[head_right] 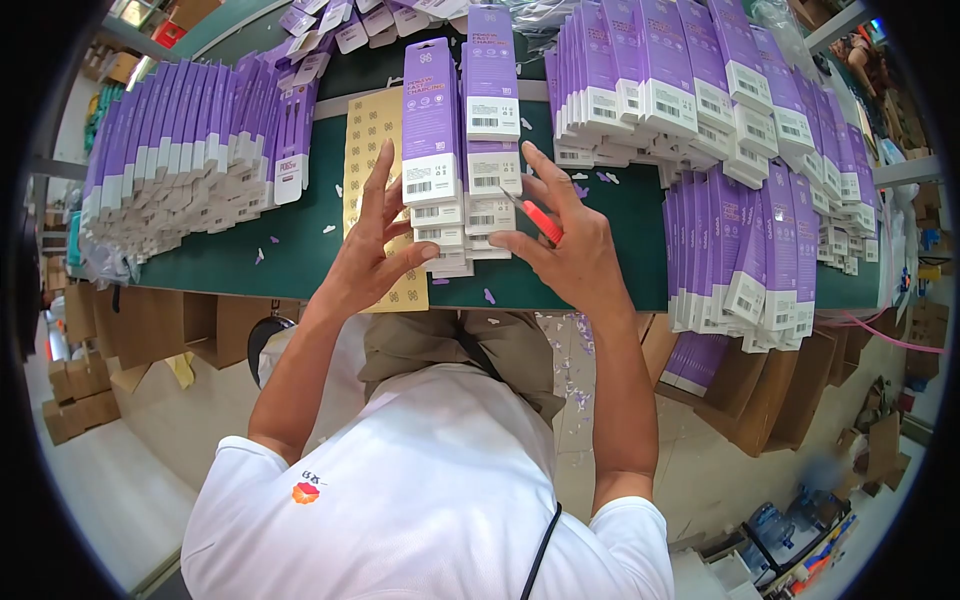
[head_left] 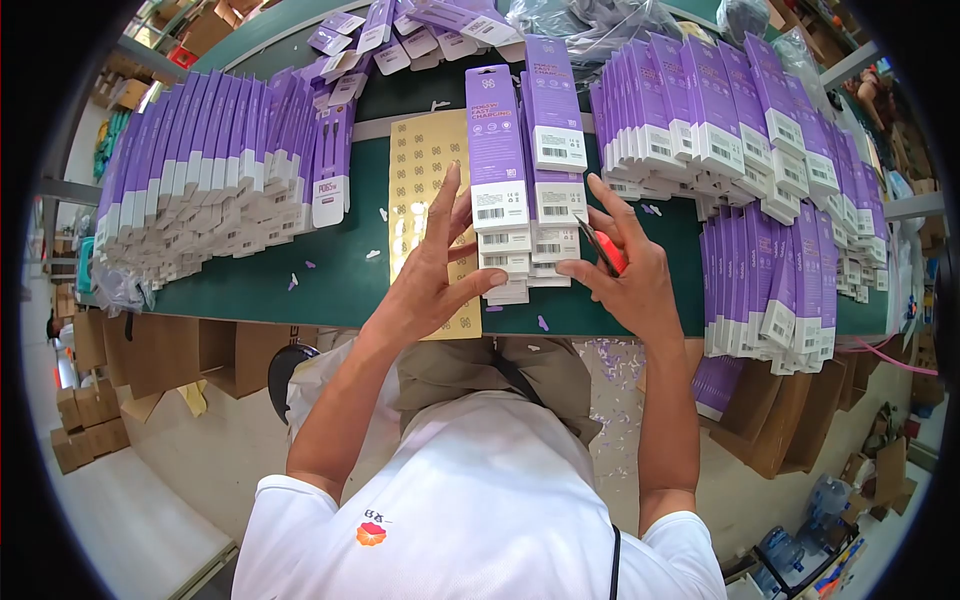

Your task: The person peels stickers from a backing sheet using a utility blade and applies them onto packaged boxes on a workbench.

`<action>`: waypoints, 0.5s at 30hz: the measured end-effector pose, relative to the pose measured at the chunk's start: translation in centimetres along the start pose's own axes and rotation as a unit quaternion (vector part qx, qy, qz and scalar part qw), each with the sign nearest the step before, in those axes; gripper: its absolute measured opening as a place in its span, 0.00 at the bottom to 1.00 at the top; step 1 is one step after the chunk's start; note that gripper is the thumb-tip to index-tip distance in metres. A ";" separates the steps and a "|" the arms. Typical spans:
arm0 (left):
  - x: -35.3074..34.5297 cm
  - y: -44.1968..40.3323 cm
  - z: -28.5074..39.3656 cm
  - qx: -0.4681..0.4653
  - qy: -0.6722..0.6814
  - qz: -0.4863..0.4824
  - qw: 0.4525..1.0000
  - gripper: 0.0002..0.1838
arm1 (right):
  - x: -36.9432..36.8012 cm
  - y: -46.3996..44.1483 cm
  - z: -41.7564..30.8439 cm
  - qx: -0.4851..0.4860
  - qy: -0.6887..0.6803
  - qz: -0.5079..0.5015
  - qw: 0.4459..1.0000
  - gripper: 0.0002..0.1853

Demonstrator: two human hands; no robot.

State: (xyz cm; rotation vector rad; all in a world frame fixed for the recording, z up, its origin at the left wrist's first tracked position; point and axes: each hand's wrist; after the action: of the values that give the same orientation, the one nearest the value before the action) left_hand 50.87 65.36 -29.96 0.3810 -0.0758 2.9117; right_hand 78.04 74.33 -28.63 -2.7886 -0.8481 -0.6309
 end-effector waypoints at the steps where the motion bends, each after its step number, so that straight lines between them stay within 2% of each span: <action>1: 0.0 0.0 0.0 -0.002 -0.003 0.000 1.000 0.64 | 0.1 0.2 -0.2 -0.006 0.003 -0.005 1.000 0.56; 11: -0.6 -0.1 0.4 0.029 -0.058 0.043 0.997 0.56 | -0.6 -0.1 0.3 0.006 0.008 0.015 1.000 0.49; 15: -0.6 -0.1 0.5 0.030 -0.053 0.035 0.997 0.57 | -0.8 -0.2 0.8 -0.009 -0.022 0.015 1.000 0.46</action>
State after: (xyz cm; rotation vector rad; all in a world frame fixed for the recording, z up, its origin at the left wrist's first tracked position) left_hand 51.55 65.31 -29.66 0.5545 -0.0171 2.9670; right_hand 77.65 74.29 -29.71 -2.8366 -0.8112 -0.5765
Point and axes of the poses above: each hand's wrist, its own y-axis away from the middle knuckle, its own x-axis out of the back of the hand, z = x × y, and after that the axes turned 7 degrees about -z, right-handed
